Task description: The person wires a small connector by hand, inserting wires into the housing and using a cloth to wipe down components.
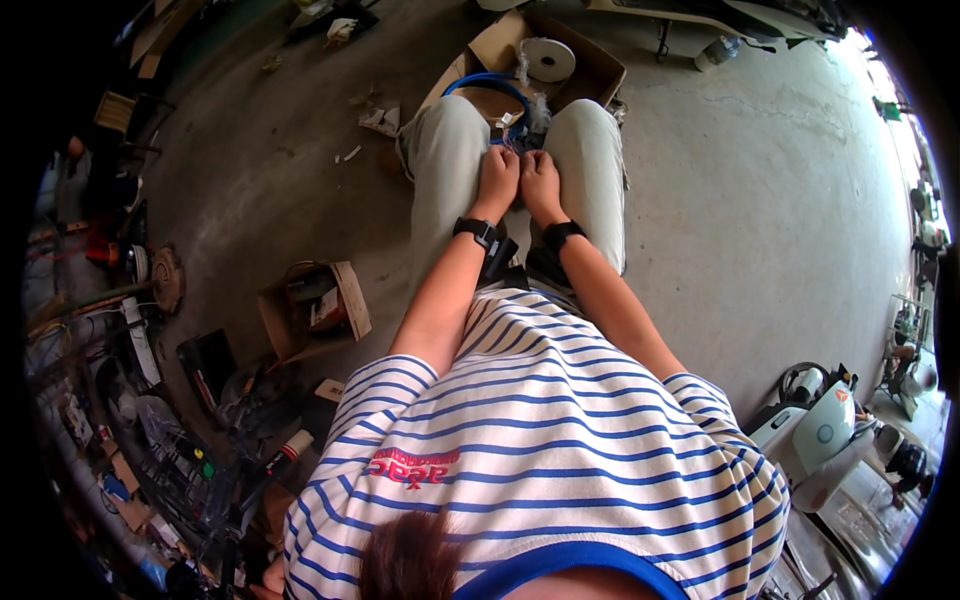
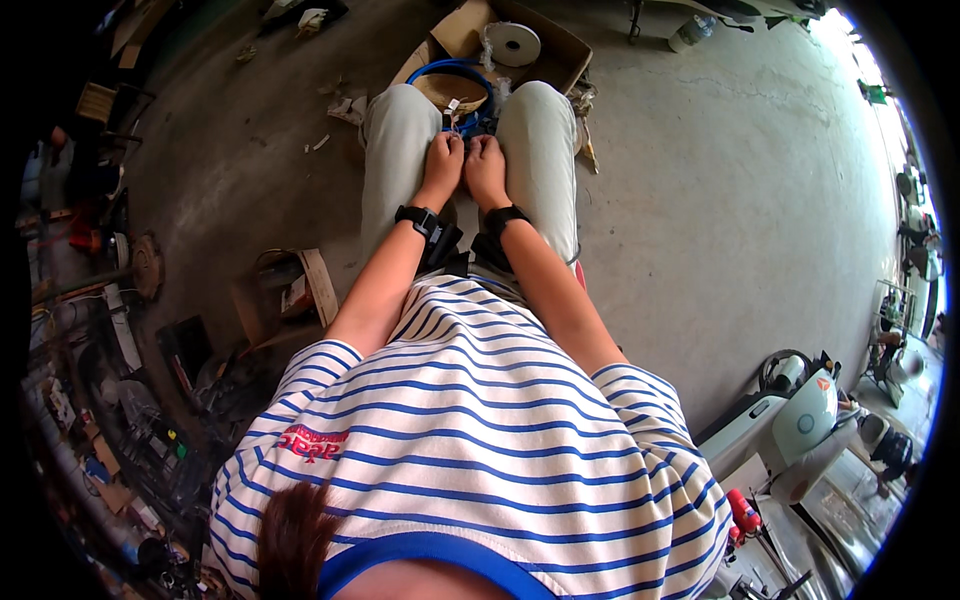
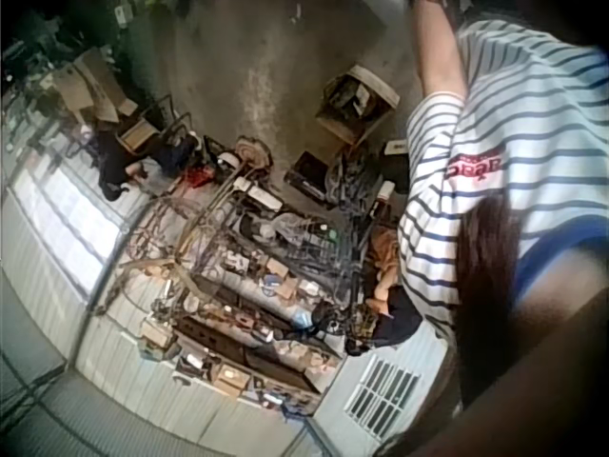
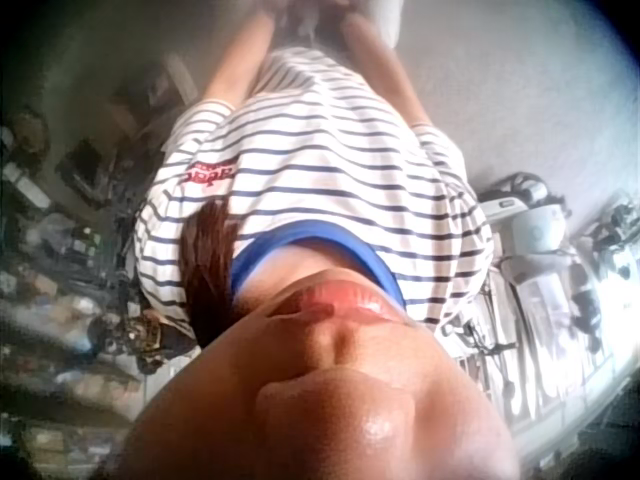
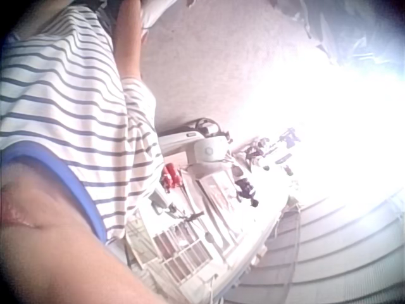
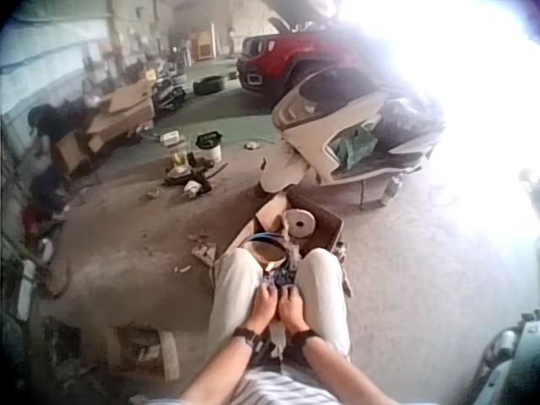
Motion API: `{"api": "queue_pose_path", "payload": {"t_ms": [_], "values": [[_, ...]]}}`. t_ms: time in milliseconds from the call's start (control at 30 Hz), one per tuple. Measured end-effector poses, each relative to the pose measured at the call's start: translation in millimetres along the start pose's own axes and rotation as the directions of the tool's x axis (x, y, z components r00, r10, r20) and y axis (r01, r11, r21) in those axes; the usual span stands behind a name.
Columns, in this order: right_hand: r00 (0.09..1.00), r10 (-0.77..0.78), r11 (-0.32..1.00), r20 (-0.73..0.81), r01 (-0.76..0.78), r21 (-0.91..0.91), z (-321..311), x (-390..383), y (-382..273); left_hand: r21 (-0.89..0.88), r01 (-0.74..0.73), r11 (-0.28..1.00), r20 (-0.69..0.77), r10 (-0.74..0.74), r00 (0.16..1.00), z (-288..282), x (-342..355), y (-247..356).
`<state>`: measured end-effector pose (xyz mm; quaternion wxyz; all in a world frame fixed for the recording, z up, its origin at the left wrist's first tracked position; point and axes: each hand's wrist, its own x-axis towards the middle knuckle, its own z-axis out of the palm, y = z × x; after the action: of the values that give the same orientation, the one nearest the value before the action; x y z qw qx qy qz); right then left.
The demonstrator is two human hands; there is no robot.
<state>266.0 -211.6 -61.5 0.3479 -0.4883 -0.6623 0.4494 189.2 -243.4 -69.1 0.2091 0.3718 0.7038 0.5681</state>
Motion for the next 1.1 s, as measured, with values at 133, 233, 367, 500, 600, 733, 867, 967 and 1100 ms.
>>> {"api": "queue_pose_path", "payload": {"t_ms": [133,233,367,500,600,733,867,967,1100], "values": [[0.998,0.055,0.979,0.036,-0.061,0.194,-5,6,6,-0.009,0.012,1.000,0.012,-0.012,1.000,1,2,5],[0.995,0.056,0.977,0.078,-0.070,0.201,-7,4,-1,0.024,0.070,0.997,0.040,-0.071,0.997,-5,1,3],[0.997,0.028,0.989,0.075,-0.039,0.141,-9,3,-6,0.071,0.075,0.995,0.061,-0.080,0.995,-9,2,-3],[0.998,0.038,0.994,0.058,-0.044,0.101,-14,4,-5,0.094,0.045,0.995,0.071,-0.052,0.996,-5,2,0],[0.999,-0.001,0.998,0.044,-0.001,0.063,-15,0,-10,0.104,0.110,0.988,0.107,-0.121,0.987,-8,2,-5],[0.998,-0.012,0.998,0.069,0.008,0.055,-14,-2,-18,0.099,0.105,0.989,0.128,-0.118,0.985,-14,8,-15],[0.981,0.135,0.957,0.140,-0.166,0.238,-18,-1,-15,0.104,0.117,0.988,0.145,-0.131,0.981,-12,6,-9],[0.962,0.195,0.904,0.189,-0.251,0.345,-16,-1,-11,0.094,0.101,0.990,0.154,-0.115,0.981,-14,5,-6],[0.967,0.188,0.863,0.174,-0.248,0.440,-7,5,6,0.111,0.096,0.989,0.116,-0.109,0.987,-9,6,-1]]}}
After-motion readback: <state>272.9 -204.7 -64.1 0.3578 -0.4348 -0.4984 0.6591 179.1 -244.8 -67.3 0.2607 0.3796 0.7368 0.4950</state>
